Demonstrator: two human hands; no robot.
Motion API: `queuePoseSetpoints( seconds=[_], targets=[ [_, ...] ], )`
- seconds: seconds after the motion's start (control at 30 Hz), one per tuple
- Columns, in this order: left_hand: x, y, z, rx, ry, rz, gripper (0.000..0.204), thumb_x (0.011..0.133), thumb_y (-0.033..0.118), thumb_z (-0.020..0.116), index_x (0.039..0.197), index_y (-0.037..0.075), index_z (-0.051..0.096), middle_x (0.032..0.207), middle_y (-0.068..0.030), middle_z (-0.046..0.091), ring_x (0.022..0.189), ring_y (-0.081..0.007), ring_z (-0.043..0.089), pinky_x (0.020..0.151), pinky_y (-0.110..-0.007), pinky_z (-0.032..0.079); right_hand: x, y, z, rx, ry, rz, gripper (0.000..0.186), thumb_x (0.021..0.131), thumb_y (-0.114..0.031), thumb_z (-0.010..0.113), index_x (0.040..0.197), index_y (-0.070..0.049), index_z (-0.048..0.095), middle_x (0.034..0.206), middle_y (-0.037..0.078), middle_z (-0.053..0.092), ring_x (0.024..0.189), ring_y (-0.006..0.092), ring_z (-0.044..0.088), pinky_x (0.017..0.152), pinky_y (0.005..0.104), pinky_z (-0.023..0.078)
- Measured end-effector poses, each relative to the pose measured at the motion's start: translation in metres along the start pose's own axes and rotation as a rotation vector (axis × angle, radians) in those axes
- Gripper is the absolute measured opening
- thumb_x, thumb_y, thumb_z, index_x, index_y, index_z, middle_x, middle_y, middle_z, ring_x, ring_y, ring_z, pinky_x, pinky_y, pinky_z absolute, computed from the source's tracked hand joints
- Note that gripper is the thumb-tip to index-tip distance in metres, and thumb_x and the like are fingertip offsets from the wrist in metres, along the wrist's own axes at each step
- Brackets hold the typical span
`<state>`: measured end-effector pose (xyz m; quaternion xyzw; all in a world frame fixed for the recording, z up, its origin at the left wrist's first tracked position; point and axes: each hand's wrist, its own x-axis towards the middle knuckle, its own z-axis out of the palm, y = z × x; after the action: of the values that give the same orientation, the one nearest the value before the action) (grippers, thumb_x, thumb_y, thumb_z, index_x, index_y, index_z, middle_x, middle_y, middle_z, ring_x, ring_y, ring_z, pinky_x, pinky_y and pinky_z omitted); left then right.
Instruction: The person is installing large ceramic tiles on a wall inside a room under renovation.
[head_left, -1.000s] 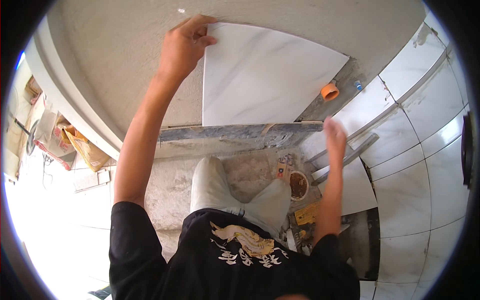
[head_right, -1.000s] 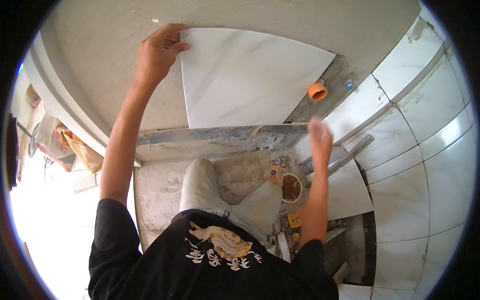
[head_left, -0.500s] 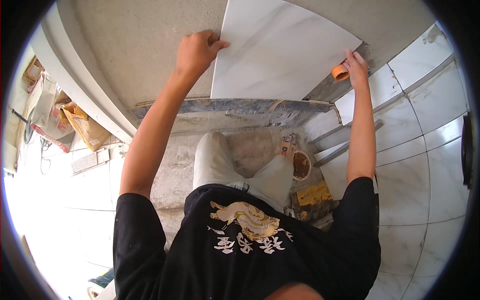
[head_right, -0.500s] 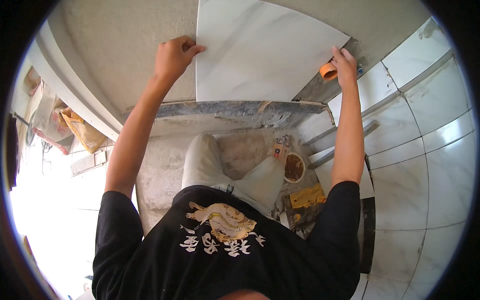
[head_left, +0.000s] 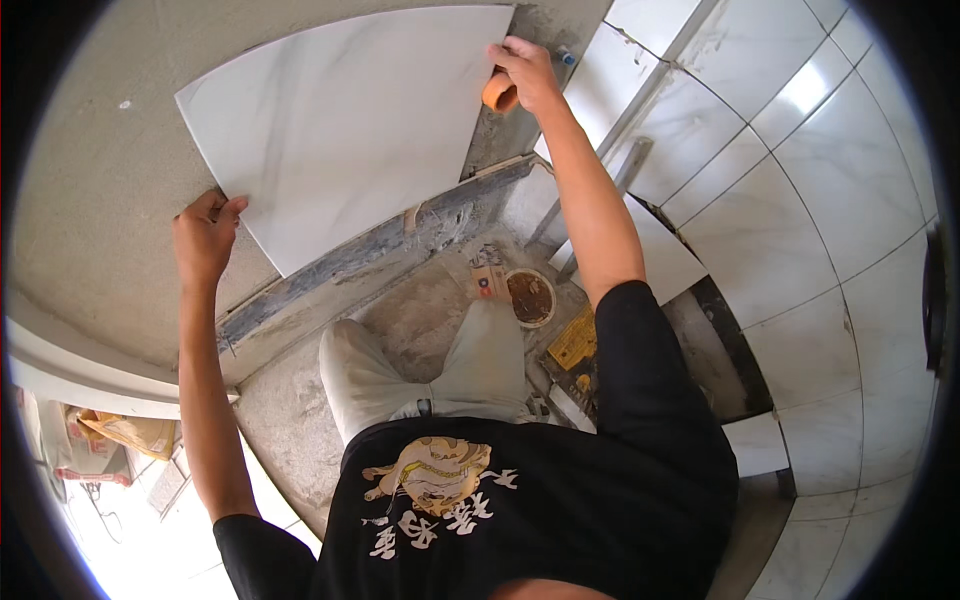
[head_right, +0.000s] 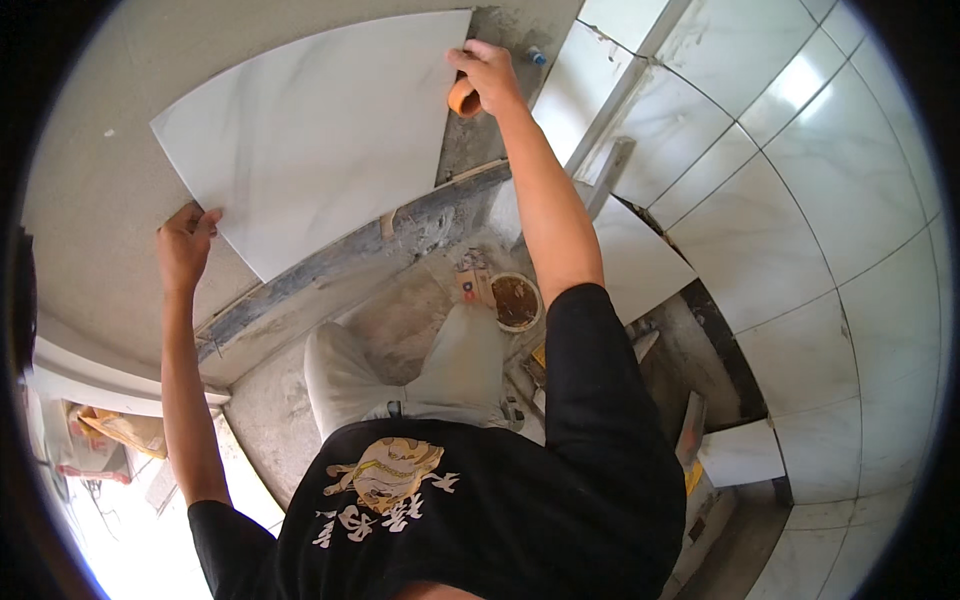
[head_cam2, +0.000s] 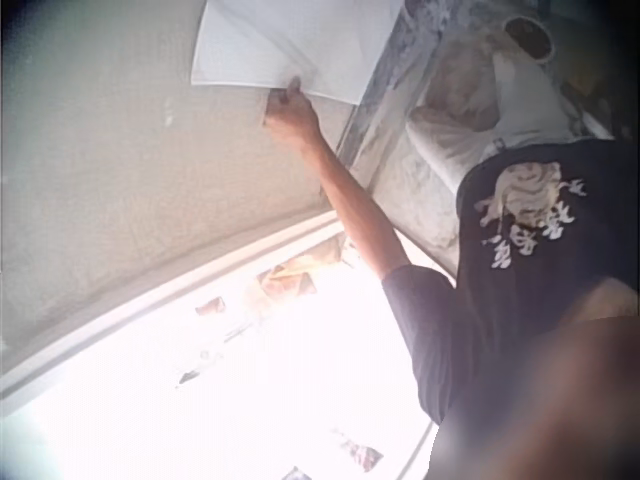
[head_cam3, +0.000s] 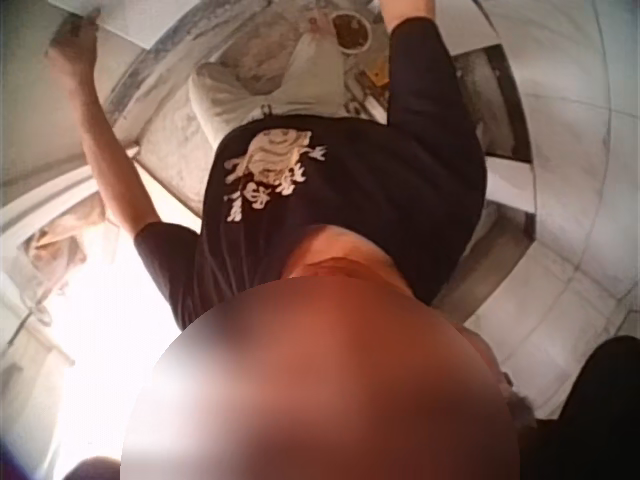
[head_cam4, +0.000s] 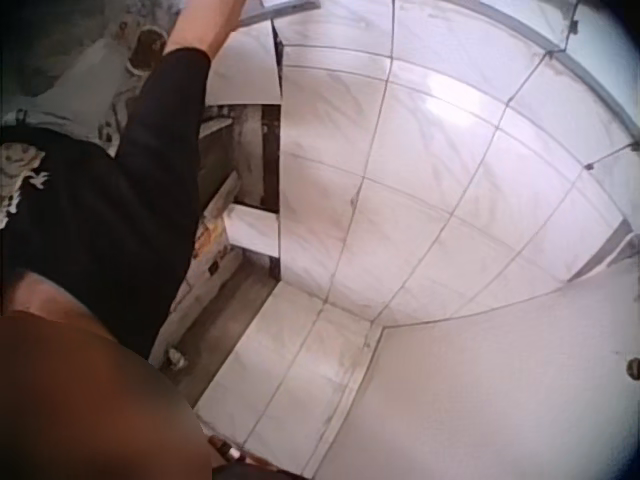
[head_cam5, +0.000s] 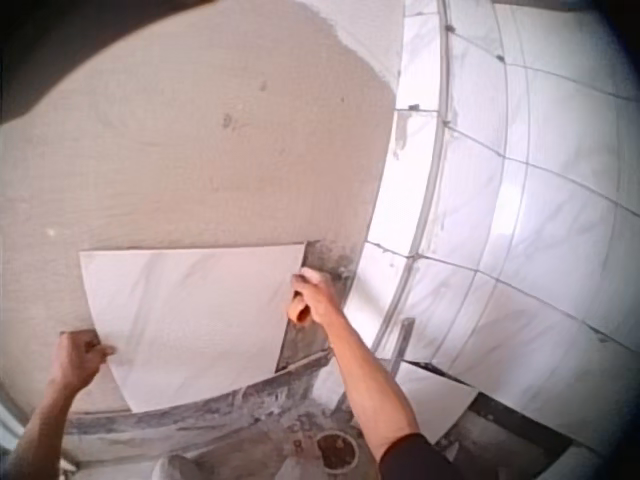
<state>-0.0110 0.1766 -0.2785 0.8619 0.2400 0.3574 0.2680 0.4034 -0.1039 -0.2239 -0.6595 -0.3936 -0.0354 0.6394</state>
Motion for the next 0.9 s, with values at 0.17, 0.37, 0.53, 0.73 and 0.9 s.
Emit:
queuePoseSetpoints(
  seconds=[0.17, 0.37, 0.53, 0.73, 0.9],
  targets=[
    [0.002, 0.007, 0.003, 0.028, 0.02, -0.027, 0.024, 0.085, 0.021, 0.072, 0.079, -0.002, 0.068, 0.06, -0.0108, 0.063, 0.051, -0.0152, 0.056, 0.054, -0.03, 0.045, 0.002, -0.002, -0.005, 0.148, -0.015, 0.048, 0.028, 0.088, -0.019, 0.073, 0.103, 0.004, 0.067, 0.091, 0.004, 0.067, 0.077, 0.0101, 0.058, 0.067, 0.0287, 0.048],
    [-0.004, 0.004, -0.018, 0.041, 0.028, 0.097, 0.025, 0.083, 0.026, 0.073, 0.084, 0.002, 0.071, 0.073, -0.017, 0.068, 0.06, -0.0314, 0.062, 0.061, -0.039, 0.049, 0.001, -0.006, -0.001, 0.061, -0.039, 0.137, 0.038, 0.085, -0.028, 0.076, 0.107, 0.002, 0.066, 0.089, 0.001, 0.062, 0.078, 0.011, 0.056, 0.069, 0.0283, 0.048],
    [0.03, 0.042, -0.059, -0.046, 0.205, 0.161, 0.025, 0.084, 0.029, 0.071, 0.086, 0.005, 0.072, 0.064, -0.0118, 0.064, 0.055, -0.0217, 0.06, 0.058, -0.037, 0.047, 0.0, -0.005, -0.013, 0.172, -0.134, 0.147, 0.033, 0.093, -0.02, 0.068, 0.114, 0.003, 0.061, 0.099, 0.005, 0.064, 0.087, 0.012, 0.06, 0.077, 0.0273, 0.049],
    [0.044, 0.089, -0.092, -0.023, 0.224, 0.19, 0.017, 0.079, 0.016, 0.073, 0.086, 0.001, 0.074, 0.072, -0.0167, 0.069, 0.063, -0.0246, 0.067, 0.061, -0.035, 0.051, 0.008, -0.002, -0.018, 0.202, -0.215, 0.185, 0.033, 0.094, -0.023, 0.066, 0.115, 0.002, 0.059, 0.107, 0.007, 0.064, 0.096, 0.014, 0.061, 0.086, 0.0279, 0.048],
    [0.05, 0.076, -0.077, -0.011, 0.21, 0.187, 0.018, 0.079, 0.013, 0.074, 0.093, 0.002, 0.074, 0.072, -0.0152, 0.069, 0.063, -0.0223, 0.067, 0.062, -0.034, 0.052, 0.003, -0.007, -0.011, 0.188, -0.203, 0.176, 0.032, 0.095, -0.021, 0.066, 0.116, 0.002, 0.058, 0.108, 0.008, 0.063, 0.098, 0.0157, 0.06, 0.089, 0.0304, 0.047]
  ],
)
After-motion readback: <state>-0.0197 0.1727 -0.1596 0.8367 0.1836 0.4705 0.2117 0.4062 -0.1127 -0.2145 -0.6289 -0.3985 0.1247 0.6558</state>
